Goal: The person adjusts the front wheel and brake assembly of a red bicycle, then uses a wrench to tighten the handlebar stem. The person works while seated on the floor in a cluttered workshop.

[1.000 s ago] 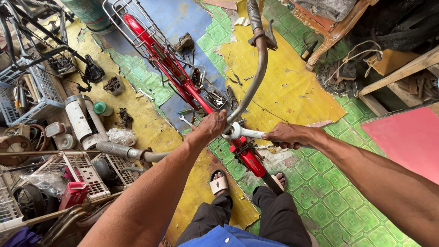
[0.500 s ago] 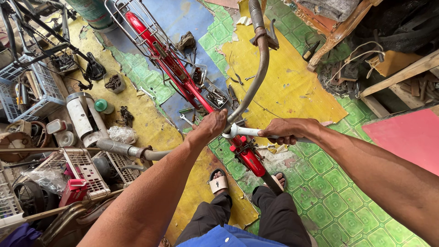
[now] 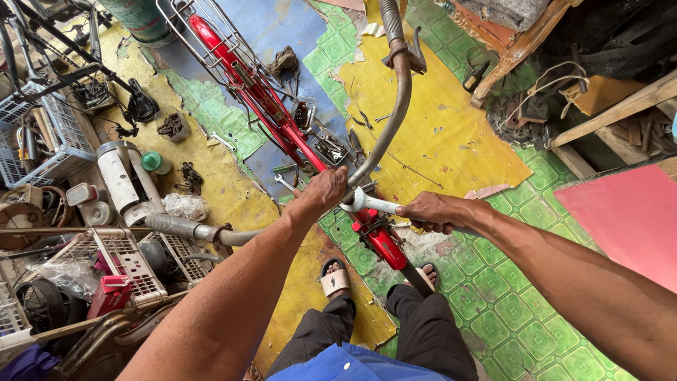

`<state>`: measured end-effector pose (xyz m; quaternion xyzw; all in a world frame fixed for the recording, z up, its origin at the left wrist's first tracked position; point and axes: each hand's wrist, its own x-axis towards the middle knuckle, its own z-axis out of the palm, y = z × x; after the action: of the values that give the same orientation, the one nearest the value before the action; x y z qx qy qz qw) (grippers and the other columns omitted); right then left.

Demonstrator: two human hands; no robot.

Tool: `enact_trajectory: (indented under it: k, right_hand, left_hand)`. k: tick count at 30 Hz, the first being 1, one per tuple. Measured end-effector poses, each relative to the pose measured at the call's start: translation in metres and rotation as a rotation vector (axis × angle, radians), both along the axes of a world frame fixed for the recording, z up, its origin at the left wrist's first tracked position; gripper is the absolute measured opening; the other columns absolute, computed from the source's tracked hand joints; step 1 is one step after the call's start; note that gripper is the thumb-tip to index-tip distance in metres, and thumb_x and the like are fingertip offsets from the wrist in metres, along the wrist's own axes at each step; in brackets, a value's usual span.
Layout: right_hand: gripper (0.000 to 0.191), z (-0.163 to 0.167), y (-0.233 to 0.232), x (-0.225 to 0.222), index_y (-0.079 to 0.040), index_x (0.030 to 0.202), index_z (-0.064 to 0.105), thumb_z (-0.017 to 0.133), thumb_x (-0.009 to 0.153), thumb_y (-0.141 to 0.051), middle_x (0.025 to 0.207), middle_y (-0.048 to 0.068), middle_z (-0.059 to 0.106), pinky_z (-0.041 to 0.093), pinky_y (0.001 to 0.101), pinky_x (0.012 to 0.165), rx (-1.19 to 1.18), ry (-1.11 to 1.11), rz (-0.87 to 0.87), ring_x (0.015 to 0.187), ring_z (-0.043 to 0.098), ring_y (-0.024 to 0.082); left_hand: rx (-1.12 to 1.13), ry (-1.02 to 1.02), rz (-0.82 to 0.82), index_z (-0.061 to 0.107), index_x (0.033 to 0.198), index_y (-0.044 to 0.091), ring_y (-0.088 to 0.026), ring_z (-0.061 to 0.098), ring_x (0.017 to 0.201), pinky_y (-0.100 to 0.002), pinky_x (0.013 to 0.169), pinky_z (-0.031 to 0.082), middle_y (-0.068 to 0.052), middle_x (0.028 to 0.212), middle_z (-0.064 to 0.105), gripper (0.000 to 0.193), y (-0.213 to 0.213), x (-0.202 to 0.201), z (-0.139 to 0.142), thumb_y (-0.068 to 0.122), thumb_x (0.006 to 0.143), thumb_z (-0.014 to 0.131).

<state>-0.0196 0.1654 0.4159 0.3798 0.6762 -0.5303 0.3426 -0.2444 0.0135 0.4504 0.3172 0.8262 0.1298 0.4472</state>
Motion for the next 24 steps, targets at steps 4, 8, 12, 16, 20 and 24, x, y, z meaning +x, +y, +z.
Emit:
enact_trajectory:
  k: [4,8,12,16,20,24]
  right_hand:
    - [0.061,-0.002,-0.001,0.002,-0.011,0.064,0.051,0.054,0.096,-0.063,0.053,-0.003,0.040,0.025,0.0296,0.036,0.014,-0.033,-0.011,0.041,0.031,0.010]
    - [0.060,-0.006,-0.009,0.008,-0.011,0.068,0.054,0.051,0.096,-0.064,0.054,-0.002,0.045,0.031,0.0290,0.035,0.032,0.025,-0.015,0.040,0.037,0.010]
    - [0.058,-0.009,-0.022,0.009,-0.009,0.071,0.054,0.051,0.099,-0.060,0.054,-0.001,0.044,0.031,0.0290,0.035,0.044,-0.026,-0.086,0.040,0.037,0.011]
    - [0.056,-0.010,-0.027,0.012,-0.010,0.072,0.055,0.050,0.099,-0.058,0.054,-0.001,0.045,0.034,0.0284,0.035,0.041,-0.007,-0.105,0.040,0.039,0.011]
    - [0.056,-0.018,-0.033,0.015,-0.010,0.073,0.055,0.049,0.100,-0.058,0.054,0.000,0.045,0.035,0.0286,0.034,0.029,0.012,-0.146,0.040,0.039,0.012]
    - [0.053,-0.043,-0.064,0.028,-0.014,0.080,0.056,0.045,0.100,-0.062,0.057,0.000,0.050,0.043,0.0303,0.035,-0.064,0.018,-0.268,0.041,0.043,0.014]
  left_hand:
    - [0.015,0.007,-0.005,0.063,0.102,0.006,-0.043,0.056,0.126,-0.077,0.109,0.021,-0.024,0.126,0.062,0.062,-0.002,0.001,0.000,0.051,0.100,0.021]
    - [0.028,0.004,0.009,0.063,0.100,0.008,-0.043,0.054,0.123,-0.078,0.108,0.020,-0.024,0.123,0.061,0.059,-0.001,0.000,-0.004,0.050,0.100,0.022]
    - [-0.008,0.005,-0.011,0.062,0.089,0.008,-0.037,0.062,0.109,-0.077,0.108,0.022,-0.025,0.107,0.065,0.057,0.002,0.000,-0.012,0.045,0.101,0.021]
    - [0.005,0.022,-0.017,0.060,0.083,0.008,-0.035,0.061,0.100,-0.076,0.106,0.024,-0.024,0.102,0.064,0.056,0.003,-0.002,-0.018,0.045,0.100,0.022]
    - [0.015,0.021,-0.025,0.062,0.083,0.008,-0.036,0.062,0.098,-0.075,0.105,0.027,-0.024,0.100,0.065,0.055,0.004,-0.002,-0.018,0.044,0.100,0.023]
    - [0.019,0.004,-0.012,0.062,0.085,0.009,-0.039,0.062,0.103,-0.076,0.105,0.024,-0.024,0.102,0.065,0.056,0.004,-0.001,-0.011,0.044,0.099,0.022]
